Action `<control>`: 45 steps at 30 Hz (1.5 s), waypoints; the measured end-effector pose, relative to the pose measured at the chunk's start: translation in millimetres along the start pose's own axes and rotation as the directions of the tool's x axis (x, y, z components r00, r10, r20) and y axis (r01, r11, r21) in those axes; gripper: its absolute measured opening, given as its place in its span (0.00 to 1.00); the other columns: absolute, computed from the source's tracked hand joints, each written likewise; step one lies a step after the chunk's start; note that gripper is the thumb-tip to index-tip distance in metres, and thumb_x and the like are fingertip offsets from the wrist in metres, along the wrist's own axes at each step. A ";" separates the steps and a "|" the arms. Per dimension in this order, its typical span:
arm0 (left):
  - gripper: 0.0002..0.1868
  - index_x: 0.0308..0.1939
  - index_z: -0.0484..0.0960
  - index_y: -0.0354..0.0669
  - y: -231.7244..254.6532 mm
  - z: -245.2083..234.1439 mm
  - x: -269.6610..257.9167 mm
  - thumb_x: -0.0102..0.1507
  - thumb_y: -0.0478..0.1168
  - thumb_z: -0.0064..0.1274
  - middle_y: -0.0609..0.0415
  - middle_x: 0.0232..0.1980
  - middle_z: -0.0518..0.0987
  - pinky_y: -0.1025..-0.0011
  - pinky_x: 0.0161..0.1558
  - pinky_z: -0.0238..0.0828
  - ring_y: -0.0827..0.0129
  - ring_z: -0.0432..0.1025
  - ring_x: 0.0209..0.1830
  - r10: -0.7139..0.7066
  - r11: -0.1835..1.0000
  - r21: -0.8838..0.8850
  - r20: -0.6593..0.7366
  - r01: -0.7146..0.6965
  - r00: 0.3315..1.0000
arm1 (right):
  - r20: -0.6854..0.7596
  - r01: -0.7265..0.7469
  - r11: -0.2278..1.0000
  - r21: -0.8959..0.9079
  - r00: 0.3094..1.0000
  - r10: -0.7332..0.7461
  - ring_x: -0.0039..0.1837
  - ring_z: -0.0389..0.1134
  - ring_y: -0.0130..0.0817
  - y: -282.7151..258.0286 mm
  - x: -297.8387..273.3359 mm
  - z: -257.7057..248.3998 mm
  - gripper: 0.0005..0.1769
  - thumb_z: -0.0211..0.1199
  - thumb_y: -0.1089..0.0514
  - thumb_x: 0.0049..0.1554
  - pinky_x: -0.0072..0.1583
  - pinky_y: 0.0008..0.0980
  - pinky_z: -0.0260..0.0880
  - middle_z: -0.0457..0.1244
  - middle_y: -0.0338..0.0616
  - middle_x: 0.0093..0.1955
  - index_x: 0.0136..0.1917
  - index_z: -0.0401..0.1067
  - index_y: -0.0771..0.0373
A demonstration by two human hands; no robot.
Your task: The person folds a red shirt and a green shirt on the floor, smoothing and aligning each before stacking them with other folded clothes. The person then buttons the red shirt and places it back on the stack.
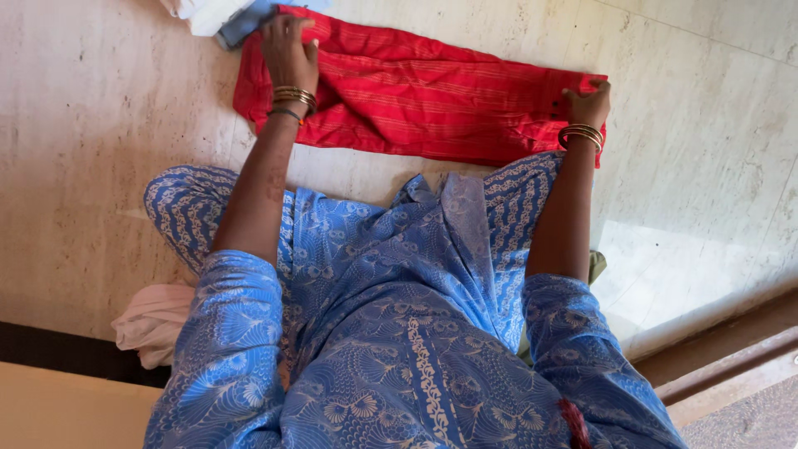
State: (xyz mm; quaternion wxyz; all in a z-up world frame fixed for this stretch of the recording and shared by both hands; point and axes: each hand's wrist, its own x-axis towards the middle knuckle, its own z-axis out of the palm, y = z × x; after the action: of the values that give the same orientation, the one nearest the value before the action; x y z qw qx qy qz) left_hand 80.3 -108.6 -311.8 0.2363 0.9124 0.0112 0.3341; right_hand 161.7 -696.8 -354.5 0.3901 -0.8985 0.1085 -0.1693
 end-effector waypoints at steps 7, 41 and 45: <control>0.20 0.62 0.77 0.56 84.0 -4.2 -49.1 0.74 0.59 0.53 0.56 0.67 0.74 0.48 0.78 0.51 0.57 0.62 0.74 0.003 1.000 0.006 0.496 -0.007 0.868 | -0.027 -0.268 0.961 0.067 0.962 0.270 0.44 0.76 0.39 17.1 4.0 6.4 0.21 0.76 0.66 0.48 0.44 0.38 0.79 0.71 0.47 0.43 0.53 0.71 0.61; 0.55 0.85 0.39 0.78 91.5 -10.5 -96.5 0.61 0.81 0.44 0.60 0.88 0.26 0.11 0.67 0.15 0.44 0.18 0.85 -0.389 0.910 0.389 0.681 0.144 0.621 | 0.055 -0.224 0.906 -0.358 0.964 0.260 0.74 0.53 0.53 -22.1 -6.9 44.0 0.35 0.70 0.42 0.52 0.66 0.63 0.55 0.53 0.42 0.76 0.70 0.65 0.47; 0.56 0.86 0.37 0.78 81.7 -13.7 -94.3 0.60 0.83 0.40 0.59 0.88 0.24 0.09 0.64 0.15 0.41 0.16 0.84 -0.342 0.922 0.382 0.714 0.070 0.610 | -0.034 -0.442 0.840 -0.315 0.890 0.455 0.74 0.55 0.55 -17.1 11.5 37.8 0.47 0.74 0.32 0.46 0.66 0.63 0.56 0.55 0.50 0.73 0.69 0.63 0.57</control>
State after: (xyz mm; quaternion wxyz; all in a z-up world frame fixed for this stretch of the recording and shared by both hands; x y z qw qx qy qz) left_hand -12.6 -192.2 -323.8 0.1067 0.9842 0.0693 -0.1228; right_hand 188.0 -663.9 -363.5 0.2730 -0.9019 0.3330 -0.0348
